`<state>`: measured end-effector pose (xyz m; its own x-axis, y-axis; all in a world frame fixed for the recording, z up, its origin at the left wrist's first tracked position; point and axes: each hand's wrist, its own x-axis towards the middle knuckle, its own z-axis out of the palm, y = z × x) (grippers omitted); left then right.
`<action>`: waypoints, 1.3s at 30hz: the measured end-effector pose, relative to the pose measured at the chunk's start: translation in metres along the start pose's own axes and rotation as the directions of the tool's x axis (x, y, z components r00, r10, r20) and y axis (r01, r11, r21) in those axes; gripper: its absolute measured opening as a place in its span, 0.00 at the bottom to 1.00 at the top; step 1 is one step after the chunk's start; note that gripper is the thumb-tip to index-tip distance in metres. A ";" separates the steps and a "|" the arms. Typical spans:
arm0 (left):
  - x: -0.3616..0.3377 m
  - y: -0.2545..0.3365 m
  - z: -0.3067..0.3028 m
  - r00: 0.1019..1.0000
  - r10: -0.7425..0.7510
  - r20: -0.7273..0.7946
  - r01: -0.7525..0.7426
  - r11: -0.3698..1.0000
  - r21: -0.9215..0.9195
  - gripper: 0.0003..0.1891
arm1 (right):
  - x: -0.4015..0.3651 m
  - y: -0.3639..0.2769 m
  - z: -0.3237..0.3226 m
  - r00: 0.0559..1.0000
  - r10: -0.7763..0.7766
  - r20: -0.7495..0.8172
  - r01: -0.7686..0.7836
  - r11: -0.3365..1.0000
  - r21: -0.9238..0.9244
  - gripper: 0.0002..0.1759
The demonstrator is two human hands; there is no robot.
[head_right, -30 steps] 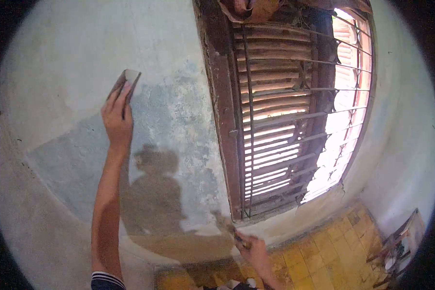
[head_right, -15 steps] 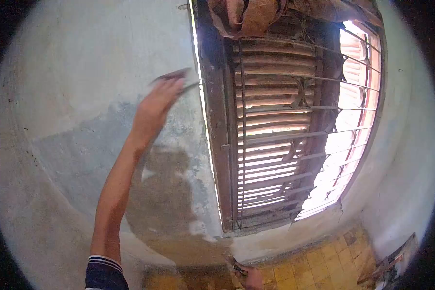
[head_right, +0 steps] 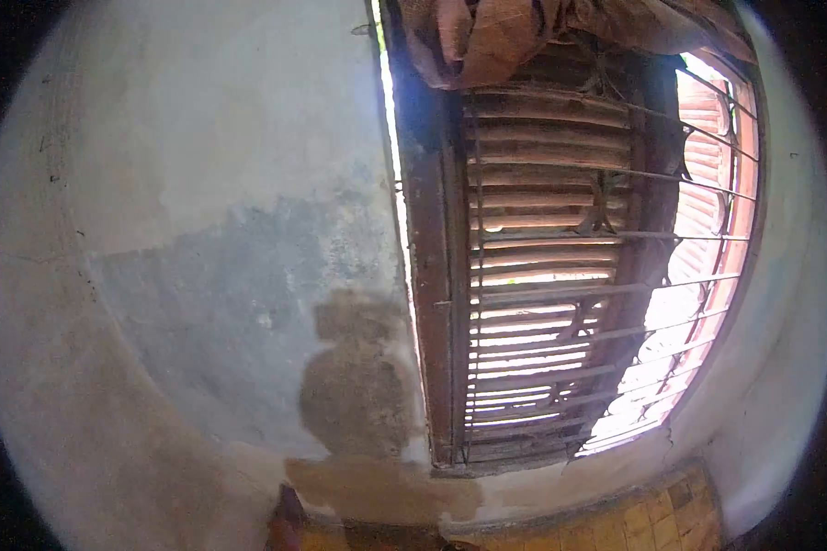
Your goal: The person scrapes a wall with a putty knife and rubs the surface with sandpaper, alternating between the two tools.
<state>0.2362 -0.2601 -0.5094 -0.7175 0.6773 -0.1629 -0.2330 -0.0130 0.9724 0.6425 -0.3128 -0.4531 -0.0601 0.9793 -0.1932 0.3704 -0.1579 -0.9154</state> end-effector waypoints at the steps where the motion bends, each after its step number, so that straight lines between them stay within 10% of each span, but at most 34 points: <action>1: -0.020 -0.005 0.003 0.998 -0.063 0.017 0.063 0.998 0.010 0.20 | 0.003 -0.003 0.004 1.000 -0.015 0.010 0.015 1.000 -0.003 0.25; 24: -0.084 0.054 -0.231 0.990 -0.131 0.058 0.133 0.990 -0.036 0.18 | -0.128 -0.043 0.249 0.974 -0.037 0.224 0.035 0.999 0.014 0.26; 39: -0.087 0.055 -0.269 0.992 -0.128 0.003 0.128 0.990 -0.059 0.18 | -0.103 -0.043 0.269 0.963 0.049 0.264 -0.041 0.999 -0.036 0.27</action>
<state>0.1095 -0.5176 -0.4869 -0.6795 0.6757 -0.2858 -0.3617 0.0305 0.9318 0.3835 -0.4412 -0.4885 -0.2849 0.9021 -0.3243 0.4053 -0.1932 -0.8935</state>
